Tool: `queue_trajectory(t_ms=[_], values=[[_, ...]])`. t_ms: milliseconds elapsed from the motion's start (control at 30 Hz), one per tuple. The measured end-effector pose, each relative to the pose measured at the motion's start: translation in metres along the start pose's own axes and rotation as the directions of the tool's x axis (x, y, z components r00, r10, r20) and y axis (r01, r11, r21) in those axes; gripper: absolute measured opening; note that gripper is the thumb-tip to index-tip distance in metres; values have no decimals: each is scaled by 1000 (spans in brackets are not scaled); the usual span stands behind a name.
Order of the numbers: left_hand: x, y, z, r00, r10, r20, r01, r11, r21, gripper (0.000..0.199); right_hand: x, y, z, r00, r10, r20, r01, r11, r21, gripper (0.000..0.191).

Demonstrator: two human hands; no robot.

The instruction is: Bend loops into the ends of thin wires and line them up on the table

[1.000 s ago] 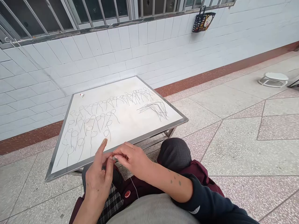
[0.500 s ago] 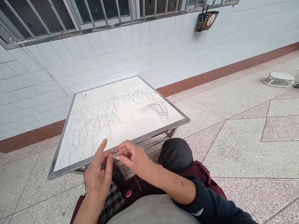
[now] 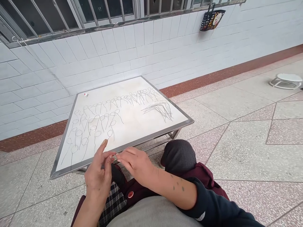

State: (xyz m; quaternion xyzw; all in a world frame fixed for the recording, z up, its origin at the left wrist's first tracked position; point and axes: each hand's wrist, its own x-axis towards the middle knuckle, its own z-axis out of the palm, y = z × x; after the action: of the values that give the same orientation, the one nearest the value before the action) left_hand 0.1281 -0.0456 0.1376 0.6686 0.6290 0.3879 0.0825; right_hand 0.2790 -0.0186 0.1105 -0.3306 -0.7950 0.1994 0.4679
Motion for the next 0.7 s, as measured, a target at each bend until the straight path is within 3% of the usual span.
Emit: queue_trajectory(t_ms=[100, 400, 700], values=[[2, -1, 0, 1000, -4, 16, 4, 1000, -7, 43, -3, 2, 2, 998, -58, 16, 60, 994, -92, 18], [5, 2, -3, 999, -16, -40, 16, 1000, 10, 41, -5, 2, 5, 996, 81, -37, -80, 996, 27, 8], [4, 0, -8, 999, 11, -46, -8, 999, 44, 38, -7, 4, 3, 999, -40, 34, 41, 999, -25, 15]])
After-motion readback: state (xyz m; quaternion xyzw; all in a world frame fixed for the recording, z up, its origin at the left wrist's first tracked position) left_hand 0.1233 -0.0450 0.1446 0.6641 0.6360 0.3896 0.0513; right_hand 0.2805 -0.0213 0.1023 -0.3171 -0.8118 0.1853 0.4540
